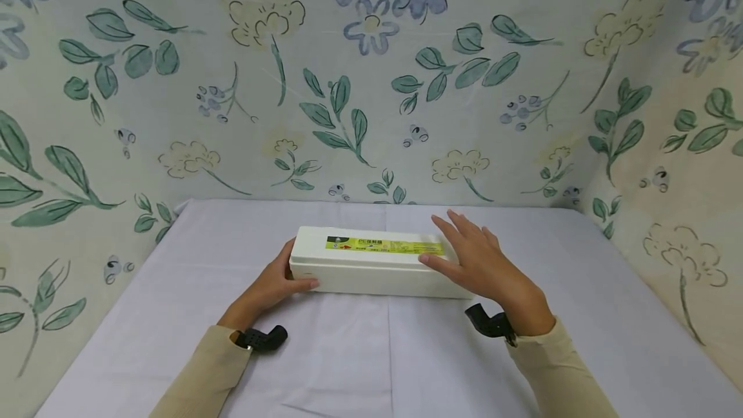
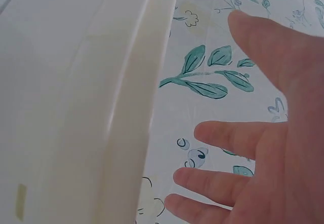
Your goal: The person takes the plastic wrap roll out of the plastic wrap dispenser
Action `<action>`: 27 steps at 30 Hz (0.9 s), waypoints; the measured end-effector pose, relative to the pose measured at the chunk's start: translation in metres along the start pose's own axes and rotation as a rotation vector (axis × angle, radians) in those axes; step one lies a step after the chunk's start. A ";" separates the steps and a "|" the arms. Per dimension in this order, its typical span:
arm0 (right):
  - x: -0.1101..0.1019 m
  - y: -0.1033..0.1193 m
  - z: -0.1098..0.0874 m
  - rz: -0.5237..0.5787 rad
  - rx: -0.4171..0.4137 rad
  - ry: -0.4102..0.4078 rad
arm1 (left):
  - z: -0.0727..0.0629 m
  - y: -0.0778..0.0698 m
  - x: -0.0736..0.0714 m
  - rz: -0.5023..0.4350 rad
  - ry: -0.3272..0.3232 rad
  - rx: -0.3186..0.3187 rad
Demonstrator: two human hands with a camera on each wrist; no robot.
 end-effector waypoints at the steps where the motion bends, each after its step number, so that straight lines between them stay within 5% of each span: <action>1: 0.000 -0.001 0.001 0.000 -0.001 0.002 | 0.001 0.001 0.000 0.003 0.001 0.002; 27: 0.015 0.013 0.029 0.025 -0.065 0.018 | 0.002 0.001 -0.002 0.024 -0.016 -0.033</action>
Point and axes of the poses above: each hand's wrist, its own z-axis towards the middle knuckle, its own x-axis out of the palm, y = z × x, the point moved 1 cm from there along z, towards the middle knuckle, and after that the axes turned 14 degrees about y, right-handed, at the moved point
